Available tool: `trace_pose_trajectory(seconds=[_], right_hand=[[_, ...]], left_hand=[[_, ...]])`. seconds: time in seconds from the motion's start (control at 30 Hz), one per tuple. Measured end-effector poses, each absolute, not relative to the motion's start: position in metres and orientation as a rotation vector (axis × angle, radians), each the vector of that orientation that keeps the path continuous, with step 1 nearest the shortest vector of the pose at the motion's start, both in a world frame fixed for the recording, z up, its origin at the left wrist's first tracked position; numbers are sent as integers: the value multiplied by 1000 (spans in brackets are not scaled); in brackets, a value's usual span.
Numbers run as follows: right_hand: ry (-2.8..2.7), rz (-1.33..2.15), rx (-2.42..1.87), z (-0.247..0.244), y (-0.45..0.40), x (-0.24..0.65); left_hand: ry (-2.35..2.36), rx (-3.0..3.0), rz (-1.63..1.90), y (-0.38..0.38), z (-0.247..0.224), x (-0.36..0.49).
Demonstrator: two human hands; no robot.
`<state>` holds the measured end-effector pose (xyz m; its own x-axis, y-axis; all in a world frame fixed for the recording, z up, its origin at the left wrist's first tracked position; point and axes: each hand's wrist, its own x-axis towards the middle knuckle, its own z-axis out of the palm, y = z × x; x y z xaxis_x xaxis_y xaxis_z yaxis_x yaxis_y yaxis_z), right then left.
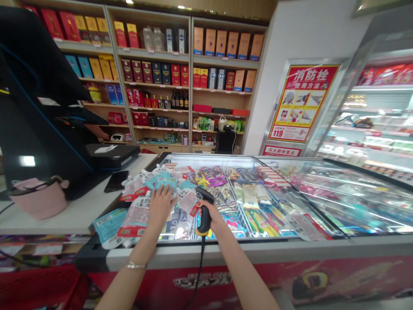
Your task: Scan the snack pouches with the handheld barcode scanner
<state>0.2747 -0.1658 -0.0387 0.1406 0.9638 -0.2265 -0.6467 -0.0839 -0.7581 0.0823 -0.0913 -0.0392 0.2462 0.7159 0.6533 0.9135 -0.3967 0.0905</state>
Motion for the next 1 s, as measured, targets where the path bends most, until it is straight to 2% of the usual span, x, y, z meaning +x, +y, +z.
trace_pose_trajectory(seconds=[0.33, 0.53, 0.73, 1.0], right_hand=[[-376, 1313, -877, -36, -193, 277], [-387, 1174, -804, -14, -228, 330], [-306, 969, -828, 12, -266, 417], [-224, 787, -969, 3, -335, 541]], left_hand=[[-1474, -2191, -907, -97, -34, 89], [-1564, -2199, -861, -98, -17, 115], [-1425, -2332, -943, -119, 6, 210], [-1135, -2725, -822, -171, 9, 351]])
